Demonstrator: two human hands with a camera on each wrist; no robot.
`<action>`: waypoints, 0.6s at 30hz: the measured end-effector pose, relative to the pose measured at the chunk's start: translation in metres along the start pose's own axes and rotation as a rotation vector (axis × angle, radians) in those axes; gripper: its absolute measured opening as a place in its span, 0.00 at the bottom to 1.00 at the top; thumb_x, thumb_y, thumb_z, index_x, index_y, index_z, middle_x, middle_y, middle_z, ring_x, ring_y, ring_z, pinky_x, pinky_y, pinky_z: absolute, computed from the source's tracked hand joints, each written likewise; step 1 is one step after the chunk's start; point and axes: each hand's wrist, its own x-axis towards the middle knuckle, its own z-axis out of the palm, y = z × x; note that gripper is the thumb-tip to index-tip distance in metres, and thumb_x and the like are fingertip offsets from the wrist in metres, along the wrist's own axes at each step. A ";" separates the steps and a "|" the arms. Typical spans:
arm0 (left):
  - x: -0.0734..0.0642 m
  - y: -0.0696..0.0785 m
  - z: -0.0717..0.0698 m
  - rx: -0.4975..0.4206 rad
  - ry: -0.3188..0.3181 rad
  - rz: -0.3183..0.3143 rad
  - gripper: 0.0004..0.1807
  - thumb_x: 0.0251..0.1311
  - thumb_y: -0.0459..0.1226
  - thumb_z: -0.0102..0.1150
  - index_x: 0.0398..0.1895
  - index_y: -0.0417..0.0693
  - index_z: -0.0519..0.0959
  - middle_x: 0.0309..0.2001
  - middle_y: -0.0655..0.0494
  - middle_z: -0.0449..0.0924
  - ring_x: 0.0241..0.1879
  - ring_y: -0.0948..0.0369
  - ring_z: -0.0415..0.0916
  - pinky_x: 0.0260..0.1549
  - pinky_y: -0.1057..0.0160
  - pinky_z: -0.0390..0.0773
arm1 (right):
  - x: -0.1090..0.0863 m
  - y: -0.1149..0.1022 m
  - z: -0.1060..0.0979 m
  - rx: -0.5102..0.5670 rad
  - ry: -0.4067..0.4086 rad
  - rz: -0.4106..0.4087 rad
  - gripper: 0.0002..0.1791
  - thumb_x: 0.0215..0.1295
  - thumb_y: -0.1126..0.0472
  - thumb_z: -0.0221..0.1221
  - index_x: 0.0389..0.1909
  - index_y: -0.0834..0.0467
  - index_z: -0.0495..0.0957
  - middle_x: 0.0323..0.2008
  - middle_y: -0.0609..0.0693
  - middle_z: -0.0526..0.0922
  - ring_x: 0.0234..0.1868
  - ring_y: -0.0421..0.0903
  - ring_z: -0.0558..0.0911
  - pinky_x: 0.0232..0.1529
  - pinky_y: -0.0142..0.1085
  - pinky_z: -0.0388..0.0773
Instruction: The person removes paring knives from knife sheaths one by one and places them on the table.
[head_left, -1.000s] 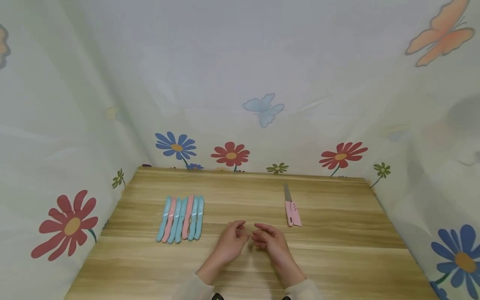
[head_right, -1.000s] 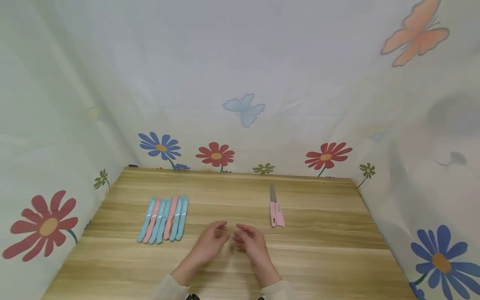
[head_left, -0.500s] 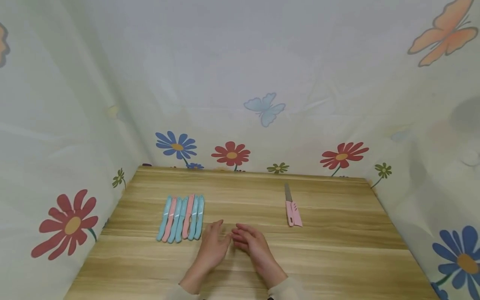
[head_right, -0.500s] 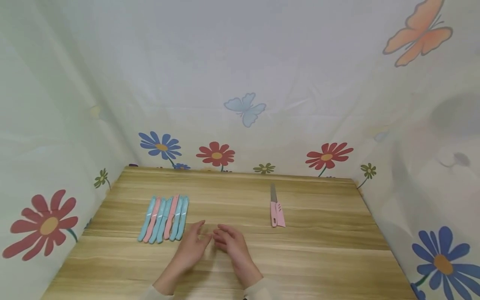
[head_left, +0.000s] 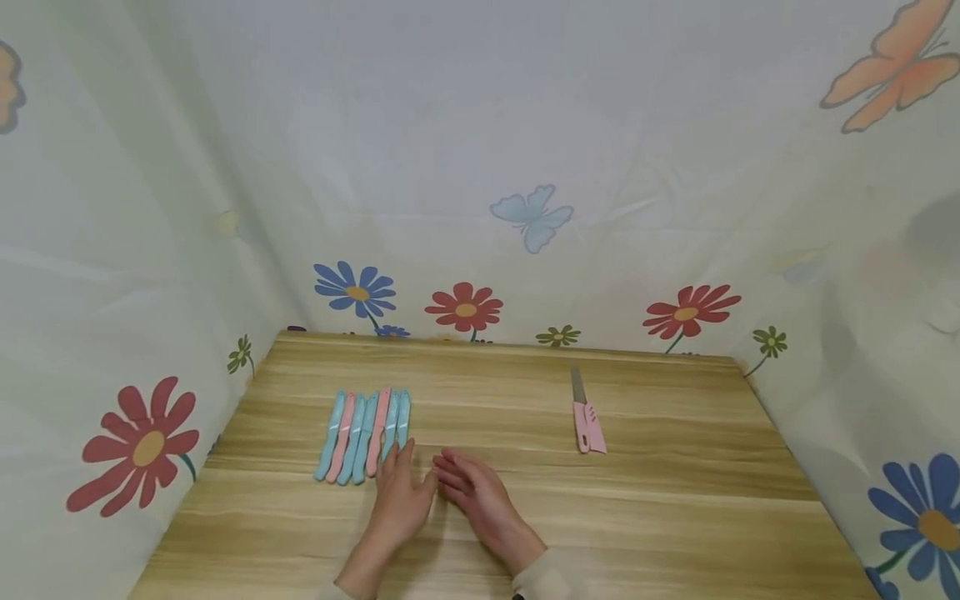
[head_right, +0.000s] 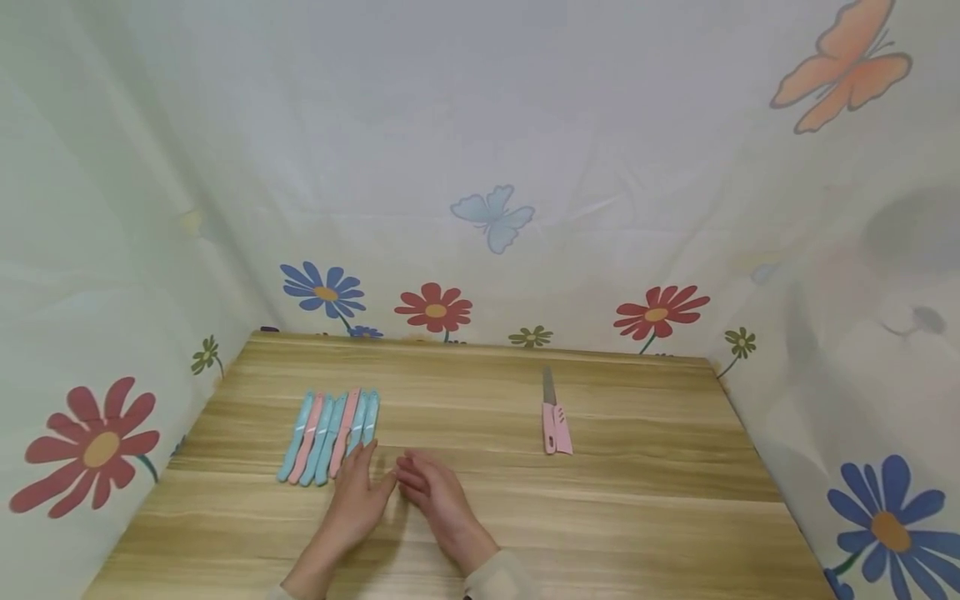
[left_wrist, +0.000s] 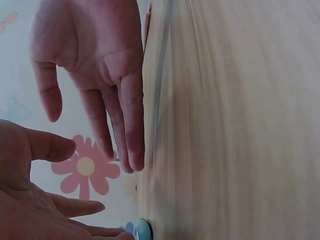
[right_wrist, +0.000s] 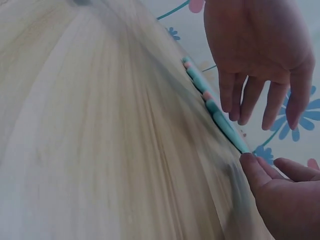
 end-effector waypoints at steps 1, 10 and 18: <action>0.000 -0.001 0.000 -0.002 -0.002 -0.001 0.39 0.70 0.42 0.58 0.78 0.33 0.57 0.79 0.26 0.47 0.79 0.29 0.40 0.73 0.26 0.53 | 0.001 0.001 0.002 0.003 -0.005 0.002 0.33 0.83 0.54 0.44 0.74 0.76 0.58 0.72 0.73 0.68 0.64 0.46 0.80 0.70 0.39 0.75; 0.001 -0.003 -0.002 -0.036 -0.009 0.013 0.39 0.70 0.42 0.57 0.78 0.32 0.58 0.78 0.24 0.48 0.79 0.29 0.43 0.72 0.27 0.56 | 0.009 0.007 0.016 -0.041 -0.050 0.017 0.32 0.83 0.53 0.41 0.76 0.73 0.57 0.75 0.70 0.64 0.76 0.60 0.68 0.80 0.48 0.62; 0.002 -0.006 -0.001 -0.051 0.005 0.030 0.37 0.69 0.40 0.58 0.77 0.31 0.60 0.77 0.23 0.52 0.79 0.30 0.46 0.74 0.30 0.55 | 0.013 0.013 0.024 -0.058 -0.059 0.015 0.32 0.82 0.53 0.44 0.74 0.72 0.61 0.75 0.68 0.66 0.75 0.60 0.68 0.82 0.51 0.56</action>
